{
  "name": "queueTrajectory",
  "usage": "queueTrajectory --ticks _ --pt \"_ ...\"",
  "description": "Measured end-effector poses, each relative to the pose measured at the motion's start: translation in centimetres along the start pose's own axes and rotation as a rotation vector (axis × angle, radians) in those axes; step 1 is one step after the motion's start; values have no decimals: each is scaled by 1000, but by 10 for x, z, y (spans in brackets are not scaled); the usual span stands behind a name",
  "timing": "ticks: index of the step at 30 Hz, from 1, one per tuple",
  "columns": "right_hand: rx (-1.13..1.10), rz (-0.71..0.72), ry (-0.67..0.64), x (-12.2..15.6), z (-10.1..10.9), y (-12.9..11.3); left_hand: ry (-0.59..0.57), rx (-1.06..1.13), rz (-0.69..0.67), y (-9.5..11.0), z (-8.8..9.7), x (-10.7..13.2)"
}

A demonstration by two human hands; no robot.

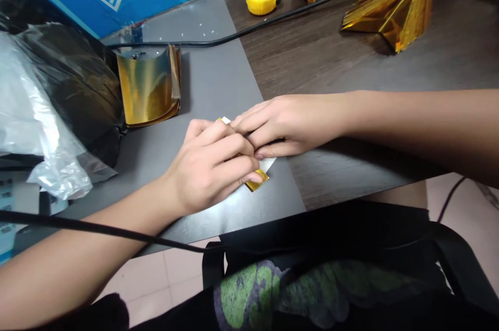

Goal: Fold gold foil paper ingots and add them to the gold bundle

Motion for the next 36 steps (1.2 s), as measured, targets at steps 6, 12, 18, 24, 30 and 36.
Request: queueTrajectory --ticks 6,12,18,24,30,36 --pt "34 -45 46 8 4 9 -82 40 -80 0 -1 -4" --pt "39 -62 108 12 10 13 -99 59 -67 -2 -2 -5" --pt "58 -37 132 13 10 15 -128 41 -118 -1 -3 -4" --pt "32 -14 157 14 11 18 -124 -16 -119 -4 -4 -4" --pt "0 -20 187 16 14 19 -135 -12 -131 -1 -4 -6" --pt "8 -25 182 15 11 23 -182 14 -134 0 -7 -6"
Point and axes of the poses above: each hand's wrist, its own x-axis away from the middle knuckle, its own z-axis out of the back of the hand, y = z × x, the point moved 8 cm from there along -x, towards the middle knuckle, and after that the axes turned 14 degrees about x, right-handed, at the moved point
